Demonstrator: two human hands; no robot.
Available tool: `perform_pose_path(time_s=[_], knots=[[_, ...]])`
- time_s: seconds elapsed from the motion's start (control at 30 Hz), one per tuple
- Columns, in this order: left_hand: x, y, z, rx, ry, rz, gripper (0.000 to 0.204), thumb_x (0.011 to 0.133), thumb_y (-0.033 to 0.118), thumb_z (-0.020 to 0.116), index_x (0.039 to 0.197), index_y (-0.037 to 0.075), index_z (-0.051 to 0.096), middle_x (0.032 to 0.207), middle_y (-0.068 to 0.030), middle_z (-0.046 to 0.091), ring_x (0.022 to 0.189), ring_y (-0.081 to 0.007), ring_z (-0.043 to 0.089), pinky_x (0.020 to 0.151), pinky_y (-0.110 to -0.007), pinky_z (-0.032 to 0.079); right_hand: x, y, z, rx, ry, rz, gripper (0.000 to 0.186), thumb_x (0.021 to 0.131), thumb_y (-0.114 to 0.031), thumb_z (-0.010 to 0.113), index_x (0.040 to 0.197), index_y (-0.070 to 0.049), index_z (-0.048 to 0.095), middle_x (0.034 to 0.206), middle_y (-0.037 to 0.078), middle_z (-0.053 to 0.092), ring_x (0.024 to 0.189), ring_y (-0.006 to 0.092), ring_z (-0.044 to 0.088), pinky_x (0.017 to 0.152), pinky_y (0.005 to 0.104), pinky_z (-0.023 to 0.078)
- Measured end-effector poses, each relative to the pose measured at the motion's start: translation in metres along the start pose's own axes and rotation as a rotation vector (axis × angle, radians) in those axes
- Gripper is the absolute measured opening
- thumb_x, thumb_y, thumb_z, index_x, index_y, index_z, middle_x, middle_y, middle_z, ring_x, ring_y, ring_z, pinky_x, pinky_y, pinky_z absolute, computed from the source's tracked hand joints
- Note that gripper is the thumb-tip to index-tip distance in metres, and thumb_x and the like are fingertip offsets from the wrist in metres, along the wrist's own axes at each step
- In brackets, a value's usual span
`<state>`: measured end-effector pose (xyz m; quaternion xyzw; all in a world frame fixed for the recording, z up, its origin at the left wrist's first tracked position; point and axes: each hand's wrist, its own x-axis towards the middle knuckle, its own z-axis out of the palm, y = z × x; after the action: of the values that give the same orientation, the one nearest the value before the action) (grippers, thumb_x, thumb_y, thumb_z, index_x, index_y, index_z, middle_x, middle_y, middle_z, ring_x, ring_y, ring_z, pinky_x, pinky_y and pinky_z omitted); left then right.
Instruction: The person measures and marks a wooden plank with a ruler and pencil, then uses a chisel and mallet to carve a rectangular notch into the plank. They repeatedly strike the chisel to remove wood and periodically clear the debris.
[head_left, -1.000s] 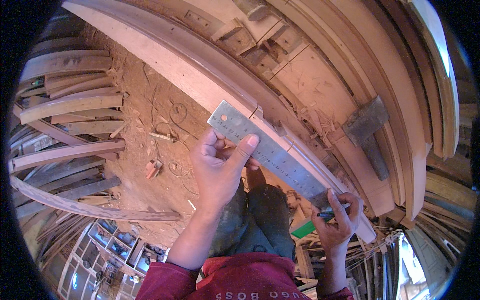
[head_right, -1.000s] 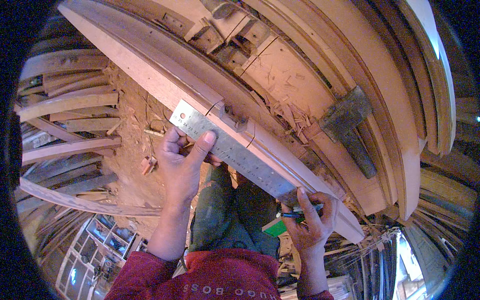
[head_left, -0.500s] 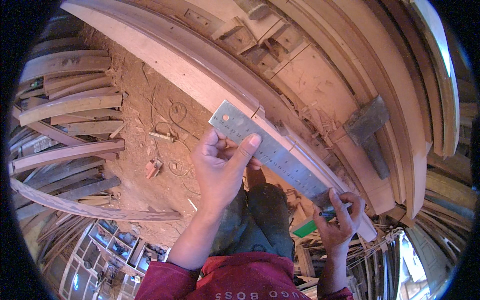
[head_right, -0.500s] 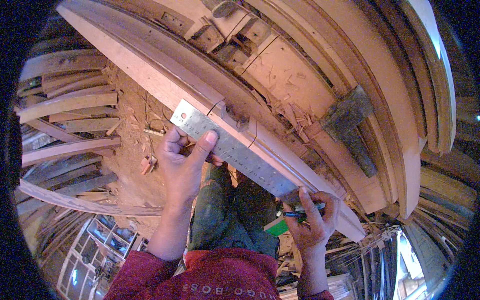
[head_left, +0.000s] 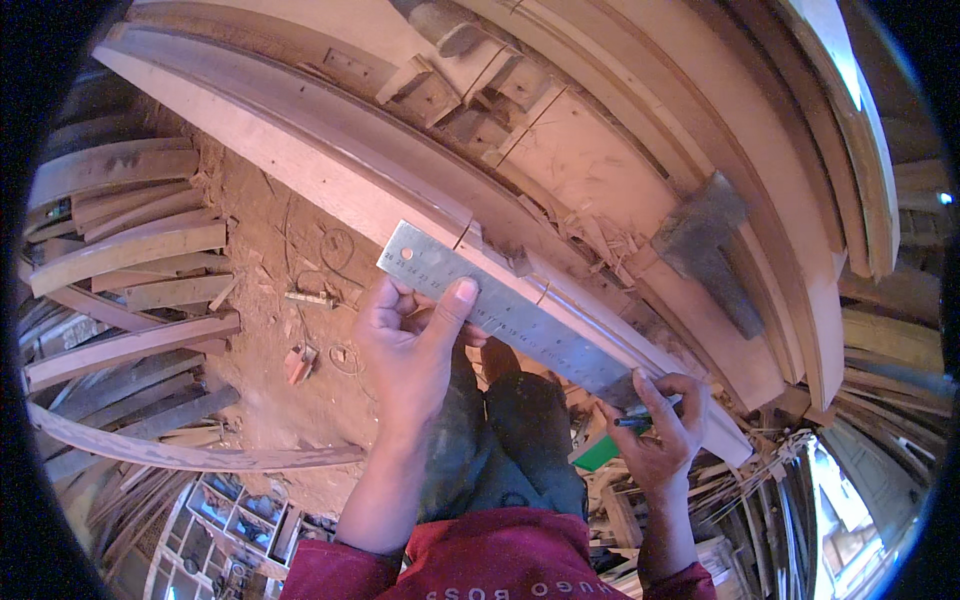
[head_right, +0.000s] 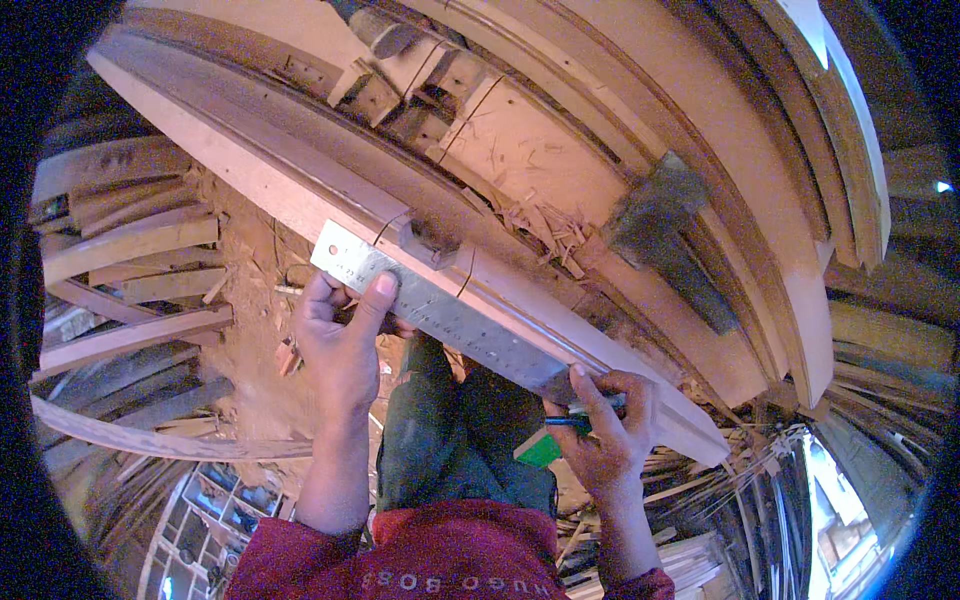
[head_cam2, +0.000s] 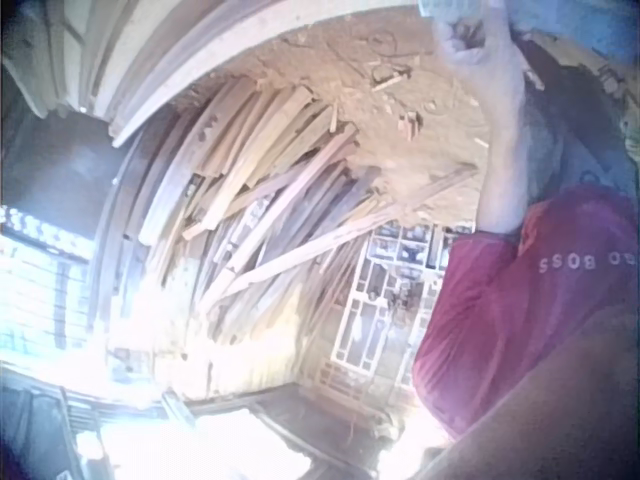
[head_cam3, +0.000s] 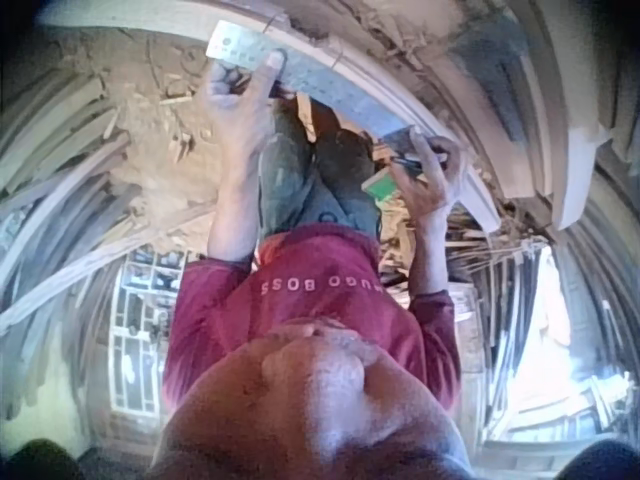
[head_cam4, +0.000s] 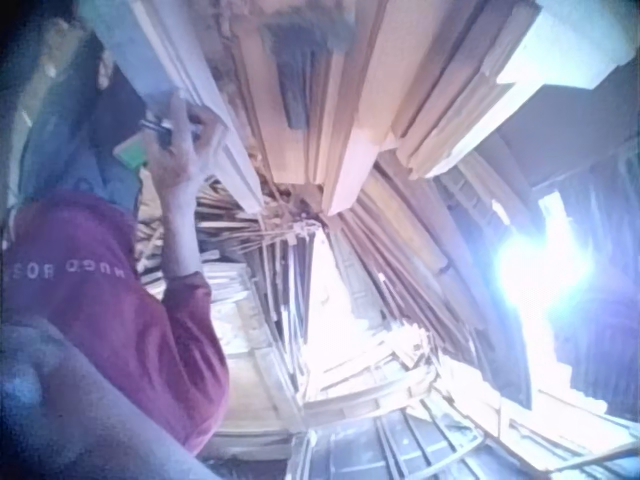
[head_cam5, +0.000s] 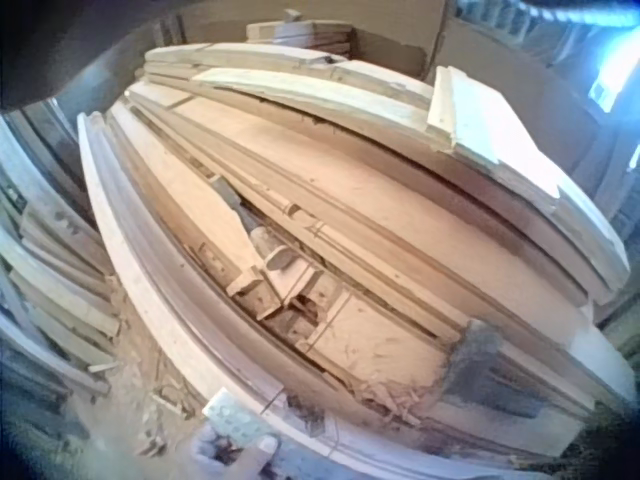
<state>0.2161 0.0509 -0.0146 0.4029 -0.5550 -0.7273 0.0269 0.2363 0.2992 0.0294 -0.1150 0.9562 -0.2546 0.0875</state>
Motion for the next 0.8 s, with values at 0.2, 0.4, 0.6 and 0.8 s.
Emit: perform_pose_path(time_s=[0.2, 0.4, 0.6, 0.8], knots=[[-0.0005, 0.0003, 0.0023, 0.021, 0.022, 0.018, 0.018, 0.087, 0.009, 0.071, 0.098, -0.001, 0.060, 0.080, -0.0092, 0.068, 0.058, -0.0125, 0.064, 0.049, -0.025, 0.055, 0.0011, 0.0016, -0.0023, 0.014, -0.012, -0.012, 0.056, 0.055, -0.011, 0.088, 0.108, -0.014, 0.071, 0.092, 0.007, 0.057, 0.082, 0.0267, 0.055, 0.068, 0.0384, 0.046], [-0.0004, 0.0020, 0.0039, 0.027, 0.026, 0.023, 0.017, 0.088, 0.011, 0.071, 0.097, 0.000, 0.061, 0.078, -0.0069, 0.068, 0.057, -0.0116, 0.062, 0.048, -0.025, 0.055, -0.0004, 0.0033, -0.0021, -0.009, -0.023, -0.017, 0.058, 0.055, -0.013, 0.087, 0.111, -0.015, 0.070, 0.093, 0.008, 0.058, 0.083, 0.0277, 0.055, 0.070, 0.0393, 0.046], [0.0002, -0.0002, 0.0035, 0.055, 0.026, 0.021, 0.017, 0.088, 0.012, 0.071, 0.097, 0.000, 0.061, 0.079, -0.0067, 0.067, 0.057, -0.0116, 0.062, 0.048, -0.025, 0.054, -0.0001, 0.0036, -0.0038, -0.013, -0.038, -0.009, 0.059, 0.056, -0.015, 0.087, 0.113, -0.016, 0.069, 0.093, 0.008, 0.058, 0.083, 0.0279, 0.055, 0.071, 0.0401, 0.046], [-0.0001, -0.0010, 0.0038, 0.043, 0.020, 0.032, 0.017, 0.088, 0.011, 0.071, 0.097, 0.001, 0.060, 0.079, -0.0066, 0.067, 0.057, -0.0117, 0.061, 0.048, -0.025, 0.054, 0.0002, 0.0052, -0.0031, -0.007, -0.026, -0.032, 0.058, 0.058, -0.015, 0.087, 0.113, -0.016, 0.069, 0.094, 0.008, 0.058, 0.083, 0.0281, 0.055, 0.070, 0.0401, 0.047]])
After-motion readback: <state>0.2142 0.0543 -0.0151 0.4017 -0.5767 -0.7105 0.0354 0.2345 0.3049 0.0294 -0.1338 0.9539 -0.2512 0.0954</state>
